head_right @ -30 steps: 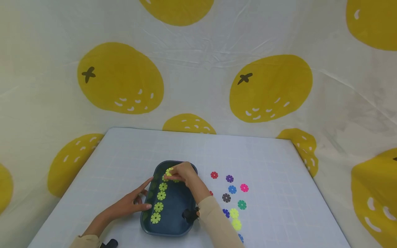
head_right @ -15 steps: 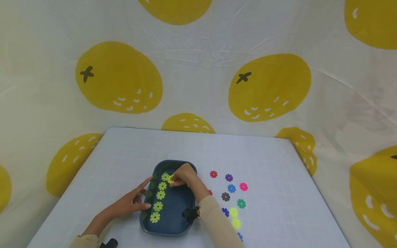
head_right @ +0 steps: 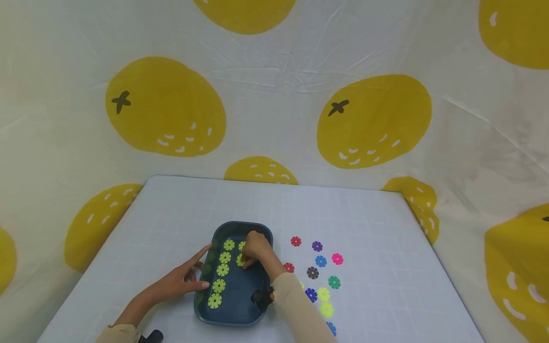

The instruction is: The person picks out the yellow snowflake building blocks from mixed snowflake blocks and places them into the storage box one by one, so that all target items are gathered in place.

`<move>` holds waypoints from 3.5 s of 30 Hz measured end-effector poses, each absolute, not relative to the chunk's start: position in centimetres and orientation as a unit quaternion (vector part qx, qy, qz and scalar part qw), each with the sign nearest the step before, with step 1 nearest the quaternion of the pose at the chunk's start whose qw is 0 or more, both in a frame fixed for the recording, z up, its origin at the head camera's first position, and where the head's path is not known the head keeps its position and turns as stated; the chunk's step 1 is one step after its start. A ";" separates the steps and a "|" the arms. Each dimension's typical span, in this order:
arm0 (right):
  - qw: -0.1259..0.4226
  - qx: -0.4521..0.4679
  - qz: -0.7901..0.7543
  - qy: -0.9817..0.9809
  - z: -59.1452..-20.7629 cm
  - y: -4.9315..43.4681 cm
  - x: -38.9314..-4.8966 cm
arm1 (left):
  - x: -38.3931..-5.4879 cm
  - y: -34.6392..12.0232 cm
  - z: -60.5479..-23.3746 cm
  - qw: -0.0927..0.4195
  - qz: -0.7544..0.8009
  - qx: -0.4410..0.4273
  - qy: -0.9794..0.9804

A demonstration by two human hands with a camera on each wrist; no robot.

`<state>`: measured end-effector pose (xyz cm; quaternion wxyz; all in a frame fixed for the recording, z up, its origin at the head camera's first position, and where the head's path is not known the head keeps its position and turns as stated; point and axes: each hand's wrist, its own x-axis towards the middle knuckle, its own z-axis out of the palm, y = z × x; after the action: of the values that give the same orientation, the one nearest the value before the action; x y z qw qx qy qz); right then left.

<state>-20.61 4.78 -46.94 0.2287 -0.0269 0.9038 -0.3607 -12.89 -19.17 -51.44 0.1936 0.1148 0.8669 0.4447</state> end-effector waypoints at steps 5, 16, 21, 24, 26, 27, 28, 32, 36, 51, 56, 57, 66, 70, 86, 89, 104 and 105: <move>0.207 -0.022 -0.337 0.918 -47.2 4.5 -20.6 | -12.9 -19.2 -51.4 0.193 0.446 0.115 0.866; 0.154 -0.049 -0.329 0.930 -47.3 4.6 -20.4 | -12.9 -19.2 -51.5 0.200 0.454 0.109 0.861; 0.176 -0.071 -0.398 0.897 -45.4 5.4 -20.4 | -12.9 -19.1 -51.4 0.196 0.451 0.110 0.864; 0.203 -0.071 -0.456 0.864 -43.7 6.4 -20.2 | -12.9 -19.1 -51.5 0.192 0.448 0.113 0.866; 0.219 -0.069 -0.491 0.840 -42.6 7.4 -19.9 | -12.9 -19.1 -51.5 0.189 0.446 0.117 0.867; 0.221 -0.068 -0.503 0.833 -42.2 8.0 -19.6 | -12.9 -19.1 -51.5 0.187 0.445 0.118 0.868; 0.222 -0.069 -0.509 0.829 -41.9 8.9 -19.3 | -12.9 -19.0 -51.5 0.187 0.444 0.120 0.868; 0.214 -0.057 -0.519 0.825 -41.7 12.9 -17.7 | -12.8 -18.8 -51.5 0.186 0.440 0.121 0.870; 0.197 -0.029 -0.513 0.835 -43.4 17.3 -15.8 | -12.8 -18.9 -51.5 0.184 0.436 0.115 0.873; 0.170 -0.211 -0.336 0.902 -48.6 29.8 -12.7 | -13.6 -19.3 -50.5 0.190 0.424 0.100 0.880; 0.162 -0.250 -0.285 0.911 -49.2 30.5 -13.0 | -13.7 -19.3 -50.7 0.186 0.425 0.110 0.879; 0.160 -0.255 -0.281 0.911 -49.4 30.5 -13.1 | -13.7 -19.3 -50.8 0.186 0.426 0.109 0.879; 0.180 -0.231 -0.299 0.908 -50.8 30.1 -13.3 | -13.1 -19.1 -51.5 0.205 0.436 0.099 0.871; 0.180 -0.222 -0.297 0.911 -50.7 29.9 -13.5 | -13.0 -19.2 -51.3 0.207 0.435 0.092 0.871; 0.155 -0.182 -0.305 0.922 -51.0 30.1 -12.7 | -13.2 -19.0 -51.3 0.205 0.433 0.102 0.872; 0.146 -0.168 -0.301 0.927 -51.1 29.9 -12.4 | -13.2 -18.9 -51.3 0.206 0.431 0.101 0.873; 0.104 -0.130 -0.321 0.932 -51.3 29.1 -10.5 | -13.0 -19.0 -51.5 0.204 0.426 0.088 0.877; 0.098 -0.120 -0.321 0.934 -51.2 29.0 -10.4 | -13.0 -19.0 -51.5 0.203 0.425 0.088 0.878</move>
<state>-10.45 29.00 -51.18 0.0978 -0.1196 0.9342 -0.3215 -13.01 -19.03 -51.49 0.2030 0.0882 0.8778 0.4249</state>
